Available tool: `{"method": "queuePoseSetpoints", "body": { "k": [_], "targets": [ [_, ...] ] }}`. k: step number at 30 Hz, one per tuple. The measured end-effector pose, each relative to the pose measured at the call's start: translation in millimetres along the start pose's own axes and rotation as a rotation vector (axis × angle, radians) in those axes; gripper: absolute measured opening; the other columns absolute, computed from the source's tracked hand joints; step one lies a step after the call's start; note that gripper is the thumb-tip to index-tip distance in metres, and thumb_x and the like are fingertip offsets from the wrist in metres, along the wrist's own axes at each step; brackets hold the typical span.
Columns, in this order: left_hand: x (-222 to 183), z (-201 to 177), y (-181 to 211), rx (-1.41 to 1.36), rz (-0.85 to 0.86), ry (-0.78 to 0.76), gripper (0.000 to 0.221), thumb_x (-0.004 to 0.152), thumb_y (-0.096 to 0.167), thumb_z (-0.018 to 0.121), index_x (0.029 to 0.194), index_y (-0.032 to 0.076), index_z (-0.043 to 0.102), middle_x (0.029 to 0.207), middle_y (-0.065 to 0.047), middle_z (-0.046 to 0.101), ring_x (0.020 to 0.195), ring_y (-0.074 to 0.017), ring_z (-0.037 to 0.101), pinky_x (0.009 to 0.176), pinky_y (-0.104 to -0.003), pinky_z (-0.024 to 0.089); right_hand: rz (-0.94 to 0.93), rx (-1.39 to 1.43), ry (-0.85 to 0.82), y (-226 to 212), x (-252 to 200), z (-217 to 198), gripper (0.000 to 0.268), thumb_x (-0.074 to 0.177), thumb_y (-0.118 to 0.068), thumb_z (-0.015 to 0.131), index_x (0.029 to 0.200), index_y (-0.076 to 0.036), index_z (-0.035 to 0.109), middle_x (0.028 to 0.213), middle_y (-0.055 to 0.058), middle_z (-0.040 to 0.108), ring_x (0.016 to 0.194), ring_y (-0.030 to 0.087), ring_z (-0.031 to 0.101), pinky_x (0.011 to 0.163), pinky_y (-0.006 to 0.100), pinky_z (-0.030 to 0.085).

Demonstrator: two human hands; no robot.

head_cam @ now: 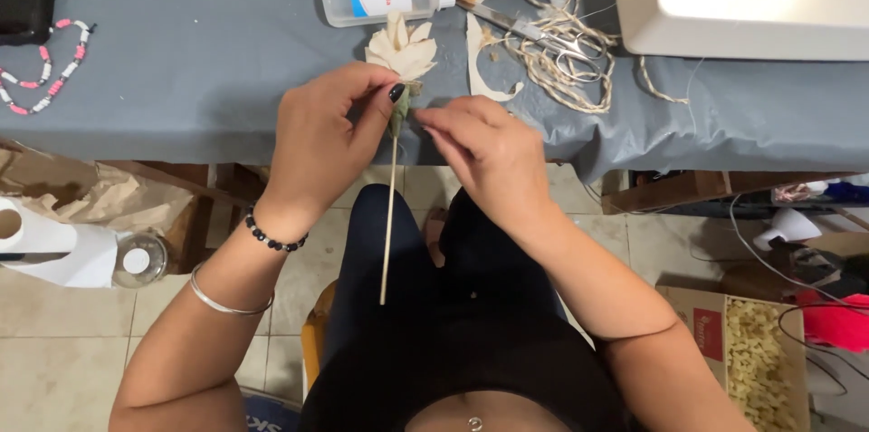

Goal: Assembling and finishing a decorative flower using fabric, twine, and glue.

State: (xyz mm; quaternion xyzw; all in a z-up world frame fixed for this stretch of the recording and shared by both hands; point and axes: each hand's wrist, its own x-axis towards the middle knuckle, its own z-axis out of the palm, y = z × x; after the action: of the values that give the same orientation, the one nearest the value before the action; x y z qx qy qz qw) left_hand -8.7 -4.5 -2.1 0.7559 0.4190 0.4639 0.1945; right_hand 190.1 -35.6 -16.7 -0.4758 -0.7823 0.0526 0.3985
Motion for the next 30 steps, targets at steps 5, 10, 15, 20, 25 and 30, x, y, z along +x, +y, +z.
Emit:
{"method": "queuePoseSetpoints", "body": {
  "k": [5,10,15,20,25,30],
  "targets": [
    [-7.5,5.3,-5.5,-0.008,-0.025,0.011,0.01,0.104,0.006,0.067,0.1,0.012,0.074,0.077,-0.008,0.072,0.074,-0.0304,0.072,0.068,-0.037,0.057,-0.187,-0.227,0.052,16.5,-7.1,11.7,0.019,0.101,-0.014,0.068,0.11,-0.026,0.08,0.093,-0.003,0.066,0.079,0.019,0.065,0.072,0.029,0.051],
    [-12.9,6.8,-8.0,-0.021,-0.045,-0.008,0.011,0.104,0.003,0.064,0.106,0.008,0.074,0.08,-0.013,0.073,0.078,-0.0356,0.073,0.067,-0.04,0.058,-0.314,-0.267,0.097,16.4,0.2,14.7,0.018,0.101,-0.011,0.067,0.11,-0.021,0.079,0.093,0.0,0.063,0.077,0.02,0.061,0.071,0.031,0.047],
    [-14.9,9.9,-15.6,-0.075,-0.064,0.028,0.01,0.105,0.005,0.066,0.107,0.007,0.075,0.078,-0.011,0.073,0.078,-0.0314,0.075,0.066,-0.035,0.059,-0.44,-0.362,0.1,14.0,5.7,18.0,0.018,0.102,-0.013,0.062,0.111,-0.017,0.078,0.095,0.001,0.063,0.079,0.018,0.06,0.073,0.03,0.045],
    [-13.7,8.0,-17.5,-0.088,-0.094,0.016,0.01,0.105,0.008,0.066,0.106,0.008,0.076,0.077,-0.008,0.073,0.077,-0.0272,0.075,0.065,-0.034,0.059,-0.509,-0.393,0.071,13.9,12.4,11.4,0.017,0.104,-0.013,0.06,0.109,-0.015,0.077,0.095,0.002,0.064,0.081,0.019,0.062,0.075,0.03,0.044],
    [-14.0,6.0,-12.8,-0.072,-0.103,0.007,0.011,0.104,0.007,0.065,0.104,0.01,0.076,0.073,-0.009,0.071,0.07,-0.0267,0.074,0.061,-0.034,0.058,-0.498,-0.333,0.052,12.7,13.9,4.1,0.022,0.107,-0.013,0.055,0.113,-0.015,0.076,0.097,0.002,0.064,0.082,0.019,0.062,0.077,0.03,0.044],
    [-11.8,6.2,-13.9,-0.063,-0.088,-0.007,0.012,0.105,0.007,0.065,0.102,0.01,0.076,0.072,-0.006,0.072,0.068,-0.0279,0.073,0.06,-0.035,0.057,-0.501,-0.303,0.017,13.7,18.3,6.4,0.023,0.108,-0.014,0.053,0.112,-0.015,0.076,0.097,0.001,0.064,0.084,0.02,0.063,0.077,0.031,0.044]
  ]
}}
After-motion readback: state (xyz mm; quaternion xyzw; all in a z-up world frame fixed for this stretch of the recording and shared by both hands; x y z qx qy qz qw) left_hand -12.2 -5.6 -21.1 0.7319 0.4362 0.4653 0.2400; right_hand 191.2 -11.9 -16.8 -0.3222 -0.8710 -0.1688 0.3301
